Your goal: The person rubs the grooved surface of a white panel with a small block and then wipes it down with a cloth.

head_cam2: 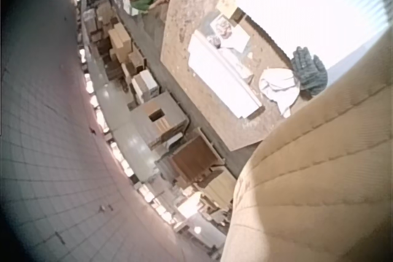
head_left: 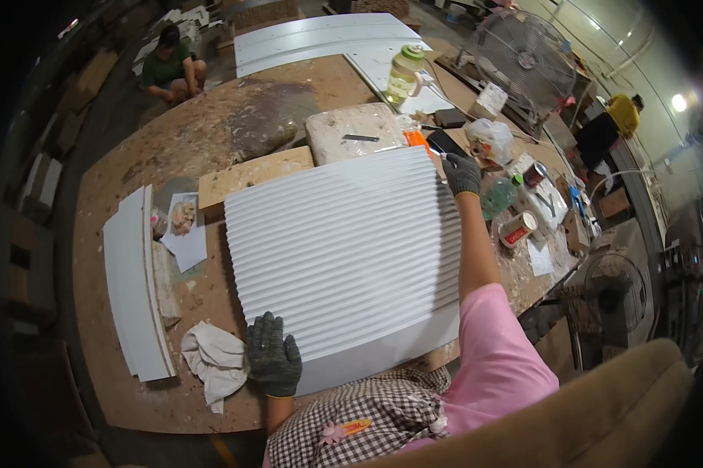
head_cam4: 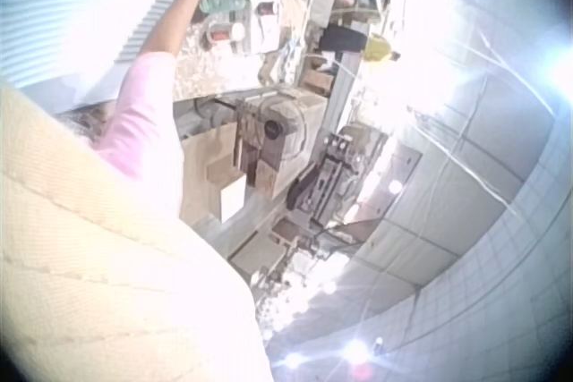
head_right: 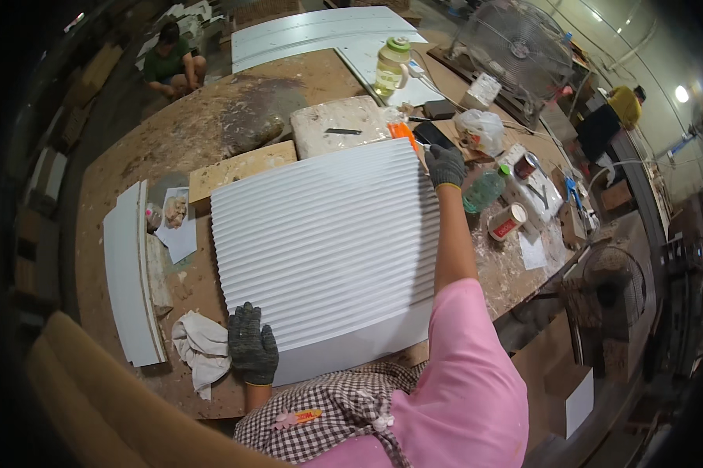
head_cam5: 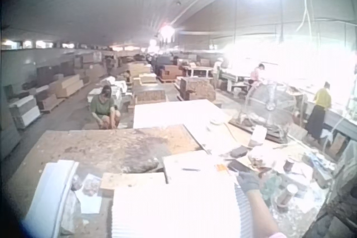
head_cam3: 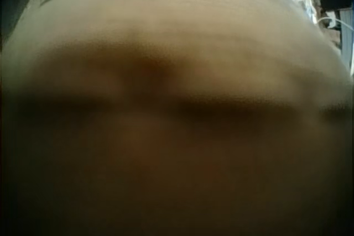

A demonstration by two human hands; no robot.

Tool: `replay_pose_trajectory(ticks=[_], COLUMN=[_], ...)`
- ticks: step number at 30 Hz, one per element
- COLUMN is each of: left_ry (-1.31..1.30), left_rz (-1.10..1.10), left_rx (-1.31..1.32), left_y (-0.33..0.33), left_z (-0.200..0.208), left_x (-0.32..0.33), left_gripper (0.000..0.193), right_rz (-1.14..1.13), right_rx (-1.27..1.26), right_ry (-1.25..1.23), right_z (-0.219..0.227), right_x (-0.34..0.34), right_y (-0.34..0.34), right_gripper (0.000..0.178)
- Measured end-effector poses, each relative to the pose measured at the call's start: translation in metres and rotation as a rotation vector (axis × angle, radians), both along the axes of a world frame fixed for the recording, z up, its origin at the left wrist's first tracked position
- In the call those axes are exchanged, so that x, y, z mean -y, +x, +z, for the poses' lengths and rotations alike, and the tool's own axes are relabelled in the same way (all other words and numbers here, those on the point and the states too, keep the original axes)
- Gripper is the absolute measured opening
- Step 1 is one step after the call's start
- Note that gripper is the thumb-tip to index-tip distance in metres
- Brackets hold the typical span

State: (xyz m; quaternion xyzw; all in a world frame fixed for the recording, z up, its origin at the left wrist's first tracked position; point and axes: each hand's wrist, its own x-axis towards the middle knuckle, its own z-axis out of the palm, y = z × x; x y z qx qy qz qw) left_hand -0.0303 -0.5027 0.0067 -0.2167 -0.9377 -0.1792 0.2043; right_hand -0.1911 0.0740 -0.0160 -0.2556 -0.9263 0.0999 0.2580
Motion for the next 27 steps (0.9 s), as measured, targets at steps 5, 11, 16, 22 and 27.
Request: replay_pose_trajectory(ticks=[5,11,16,22,27], left_ry=[-0.003,0.043,0.033,0.085,0.435], left_rz=[-0.011,-0.048,-0.044,0.284,0.262], left_rx=[0.019,0.019,0.068,0.123,0.476], left_y=[-0.001,-0.004,0.001,0.005,0.007], left_z=[0.007,0.003,-0.002,-0.003,-0.01], left_x=[0.002,0.0,0.012,0.029,0.027], left_gripper=[0.035,0.036,0.036,0.053,0.058], right_rz=[0.115,0.404,0.873,0.484,0.215], right_rx=[0.03,-0.007,-0.014,-0.139,0.068], right_ry=[0.172,0.117,-0.058,0.174,0.133], right_z=[-0.009,-0.019,0.012,-0.007,-0.011], right_x=[0.135,0.371,0.441,0.286,0.268], right_y=[-0.016,-0.078,-0.08,-0.061,-0.04], right_gripper=[0.024,0.019,0.016,0.016,0.029])
